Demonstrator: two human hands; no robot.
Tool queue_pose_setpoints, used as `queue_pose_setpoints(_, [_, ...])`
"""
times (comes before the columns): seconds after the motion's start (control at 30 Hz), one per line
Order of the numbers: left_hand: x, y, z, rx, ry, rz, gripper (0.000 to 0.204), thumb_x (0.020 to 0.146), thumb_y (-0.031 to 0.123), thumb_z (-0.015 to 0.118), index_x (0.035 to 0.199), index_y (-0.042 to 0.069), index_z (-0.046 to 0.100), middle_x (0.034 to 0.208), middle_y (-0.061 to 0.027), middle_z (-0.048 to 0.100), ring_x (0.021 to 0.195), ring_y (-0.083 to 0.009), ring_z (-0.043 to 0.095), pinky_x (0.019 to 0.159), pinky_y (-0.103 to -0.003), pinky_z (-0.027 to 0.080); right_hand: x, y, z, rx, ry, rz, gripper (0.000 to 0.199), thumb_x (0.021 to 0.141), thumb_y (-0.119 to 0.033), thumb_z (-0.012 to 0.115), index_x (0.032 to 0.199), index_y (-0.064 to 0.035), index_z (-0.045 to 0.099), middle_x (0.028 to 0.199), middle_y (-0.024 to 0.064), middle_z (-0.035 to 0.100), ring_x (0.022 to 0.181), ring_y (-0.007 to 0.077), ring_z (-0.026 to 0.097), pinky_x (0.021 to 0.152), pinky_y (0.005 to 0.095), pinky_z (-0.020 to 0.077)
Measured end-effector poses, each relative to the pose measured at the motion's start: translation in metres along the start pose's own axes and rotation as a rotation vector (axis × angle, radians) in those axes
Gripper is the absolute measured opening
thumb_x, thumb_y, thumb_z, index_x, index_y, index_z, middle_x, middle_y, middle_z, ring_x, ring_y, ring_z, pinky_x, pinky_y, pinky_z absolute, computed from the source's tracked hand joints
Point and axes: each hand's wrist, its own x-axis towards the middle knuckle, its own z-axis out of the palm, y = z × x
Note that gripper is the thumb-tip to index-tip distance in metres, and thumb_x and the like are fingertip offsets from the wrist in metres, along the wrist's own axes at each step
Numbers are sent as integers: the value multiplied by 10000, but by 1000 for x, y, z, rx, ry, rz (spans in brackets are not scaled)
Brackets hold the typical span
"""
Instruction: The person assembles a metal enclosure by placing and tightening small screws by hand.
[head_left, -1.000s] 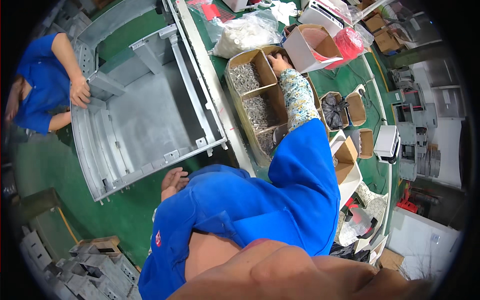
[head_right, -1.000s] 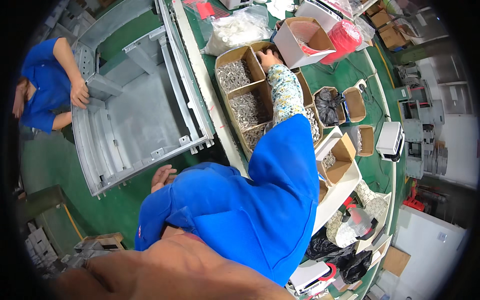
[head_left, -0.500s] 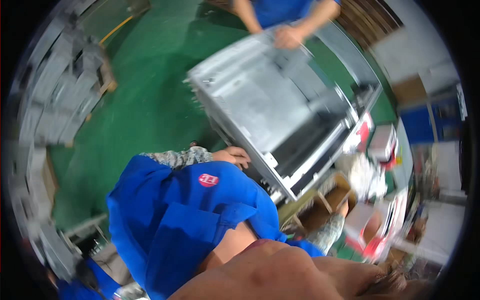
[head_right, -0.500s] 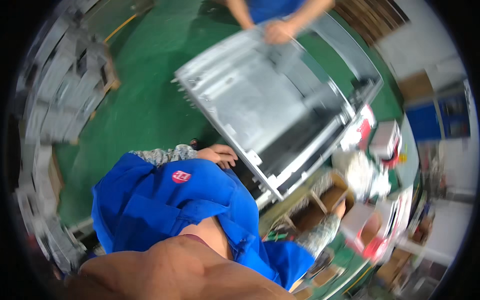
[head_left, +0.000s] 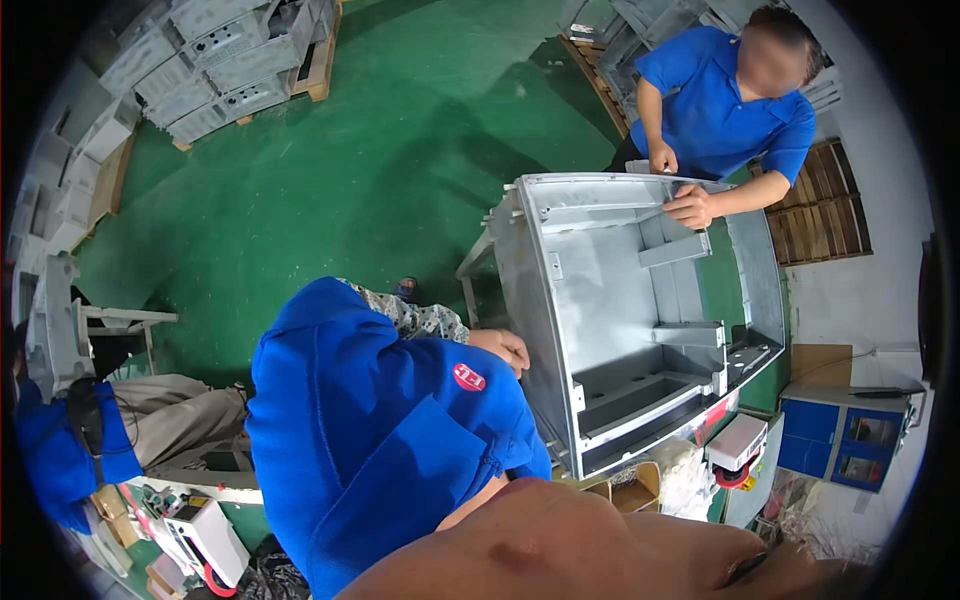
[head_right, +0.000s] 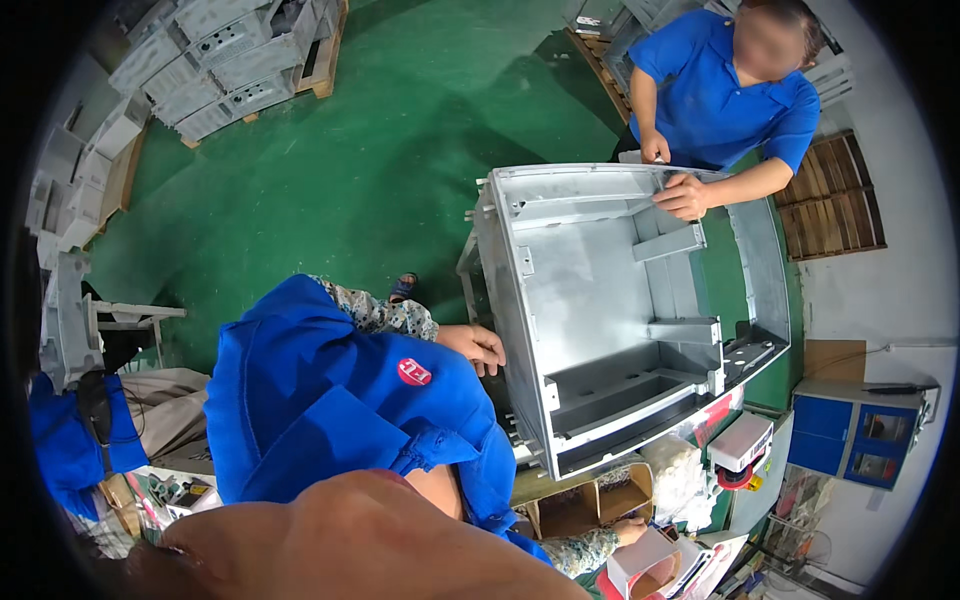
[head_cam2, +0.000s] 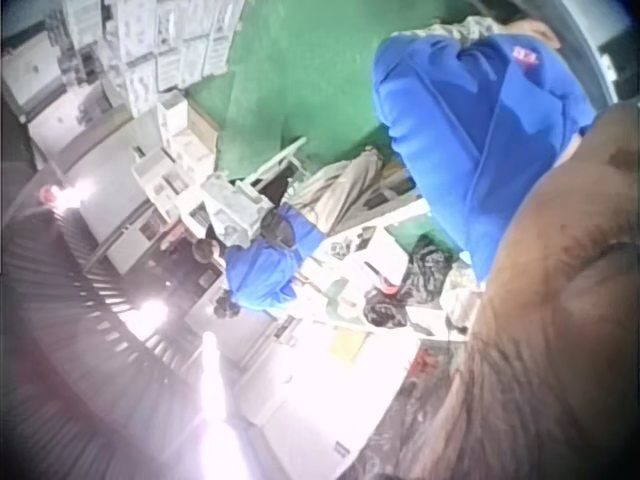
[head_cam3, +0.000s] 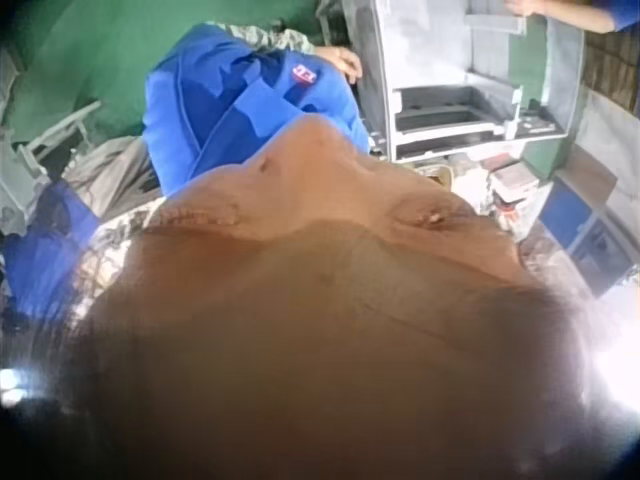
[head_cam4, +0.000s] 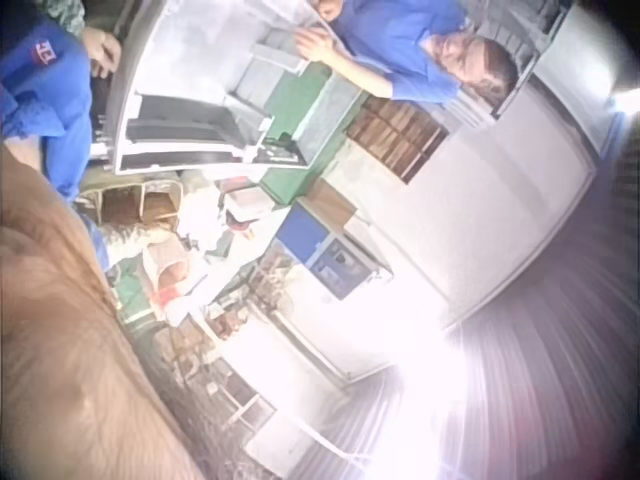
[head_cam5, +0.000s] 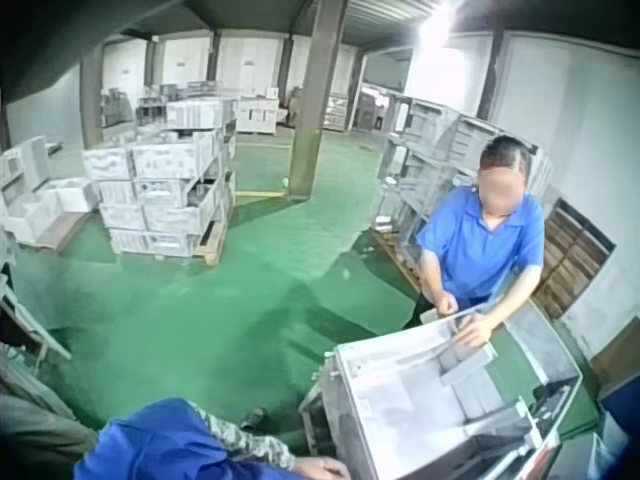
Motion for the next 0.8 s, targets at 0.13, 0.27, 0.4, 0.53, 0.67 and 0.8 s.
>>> queue_pose_setpoints(0.13, [-8, 18, -3, -34, -239, 51, 272, 887, 233, 467, 1048, 21, 526, 975, -96, 595, 891, -149, 571, 771, -263, 455, -47, -53, -34, -160, 195, -75, 226, 921, -155, 381, 982, 31, 495, 881, 143, 552, 781, 226, 532, 702, 318, 425])
queue_pose_setpoints(0.27, [-14, 56, 0, -158, -532, 108, 348, 925, 276, 373, 1070, -8, 512, 1001, -112, 584, 892, -164, 570, 769, -277, 463, -103, -107, -56, -319, 401, -130, 216, 922, -141, 381, 970, 40, 489, 872, 148, 547, 771, 230, 529, 699, 320, 421])
queue_pose_setpoints(0.4, [-19, 102, 20, -328, -747, 157, 381, 936, 274, 320, 1080, -23, 510, 1047, -134, 572, 926, -199, 568, 797, -305, 455, -154, -186, -39, -344, 460, -239, 205, 920, -118, 379, 963, 44, 497, 833, 154, 532, 739, 246, 514, 701, 332, 420])
queue_pose_setpoints(0.53, [-10, 129, 49, -649, -682, -7, 370, 910, 308, 374, 1044, 2, 533, 1030, -92, 581, 952, -186, 548, 858, -328, 416, -169, -252, 63, -234, 204, -525, 142, 841, -70, 457, 933, 21, 515, 860, 167, 553, 790, 269, 565, 694, 332, 446])
queue_pose_setpoints(0.67, [3, 120, 49, -887, -662, 58, 290, 884, 291, 417, 938, 37, 548, 946, -61, 589, 918, -180, 547, 848, -301, 416, -166, -276, 138, -89, 234, -389, 133, 837, -113, 505, 921, -13, 532, 694, 136, 580, 593, 275, 586, 541, 328, 472])
queue_pose_setpoints(0.8, [-8, 125, 24, -1026, -478, 127, 221, 868, 239, 431, 855, 71, 575, 882, -40, 602, 836, -155, 556, 778, -288, 432, -158, -304, 178, -68, 312, -483, 113, 838, -80, 470, 884, 12, 517, 708, 147, 573, 591, 289, 566, 525, 349, 439])
